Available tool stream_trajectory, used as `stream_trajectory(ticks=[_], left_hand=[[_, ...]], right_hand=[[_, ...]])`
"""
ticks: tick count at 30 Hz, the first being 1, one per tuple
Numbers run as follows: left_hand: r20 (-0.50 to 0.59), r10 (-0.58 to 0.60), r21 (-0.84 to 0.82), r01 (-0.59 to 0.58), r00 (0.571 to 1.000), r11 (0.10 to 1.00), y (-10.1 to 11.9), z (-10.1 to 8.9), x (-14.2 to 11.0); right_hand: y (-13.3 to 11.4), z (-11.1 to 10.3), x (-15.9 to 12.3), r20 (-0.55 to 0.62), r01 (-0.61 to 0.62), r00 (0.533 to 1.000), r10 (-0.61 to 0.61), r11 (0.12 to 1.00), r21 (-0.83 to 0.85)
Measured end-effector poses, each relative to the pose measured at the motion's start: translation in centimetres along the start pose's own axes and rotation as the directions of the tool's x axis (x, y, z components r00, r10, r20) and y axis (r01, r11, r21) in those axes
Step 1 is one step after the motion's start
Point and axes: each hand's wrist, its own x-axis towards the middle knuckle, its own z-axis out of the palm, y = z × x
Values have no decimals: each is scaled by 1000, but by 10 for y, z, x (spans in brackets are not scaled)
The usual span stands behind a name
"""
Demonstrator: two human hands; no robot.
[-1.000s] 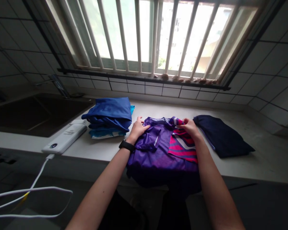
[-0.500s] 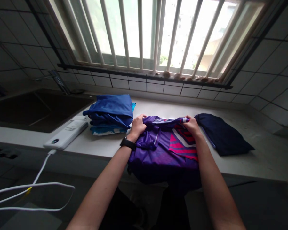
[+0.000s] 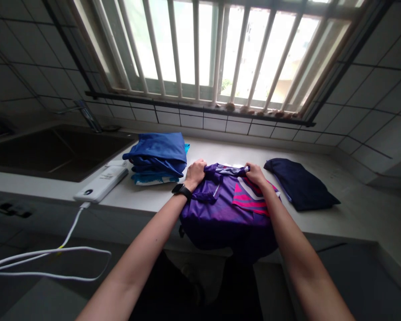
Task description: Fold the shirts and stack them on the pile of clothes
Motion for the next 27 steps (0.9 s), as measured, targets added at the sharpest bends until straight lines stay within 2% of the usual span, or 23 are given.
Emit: stream_trajectory(ticks=[3,5,6,7,9,10,11,13,15,17,19,21,24,27], left_hand=[[-187,80,-20,-85,979,996,8,-27,-14],[-227,181,-77,-203,957,976,9,-44,-41],[-171,245,-131,-268,954,954,8,-49,-58],[-76,308,-202,-317,948,927,5,-51,-78],[91,422,-321,-375,902,870,-3,-47,-116],[130,439,-349,-373,889,859,-8,-42,-132],[142,437,-369,-362,888,856,-12,-35,-145],[141,414,-390,-333,899,858,-19,-22,-158],[137,378,-397,-299,916,868,-22,-14,-157],[145,342,-394,-263,929,881,-21,-11,-146],[158,313,-386,-233,937,893,-20,-11,-130],[168,305,-377,-224,937,898,-19,-11,-112],[181,303,-367,-222,936,903,-20,-6,-82],[187,259,-363,-178,948,914,-22,4,-50]], right_hand=[[-15,-25,-11,-147,65,987,-59,997,38],[-20,-47,-38,-169,146,978,-126,983,111],[-19,-57,-57,-100,186,980,-172,971,148],[-17,-64,-78,55,217,972,-230,960,178],[-10,-70,-121,353,245,887,-298,951,188],[-6,-70,-140,435,266,843,-316,948,173],[-1,-67,-155,475,290,818,-323,946,144],[6,-60,-174,483,337,812,-328,939,71],[9,-55,-177,473,362,815,-333,932,31],[9,-56,-171,517,353,787,-336,933,68],[8,-60,-159,589,295,744,-316,946,135],[10,-63,-147,630,202,733,-257,966,160],[17,-58,-126,573,94,806,-145,989,118],[26,-44,-99,462,74,881,-100,994,74]])
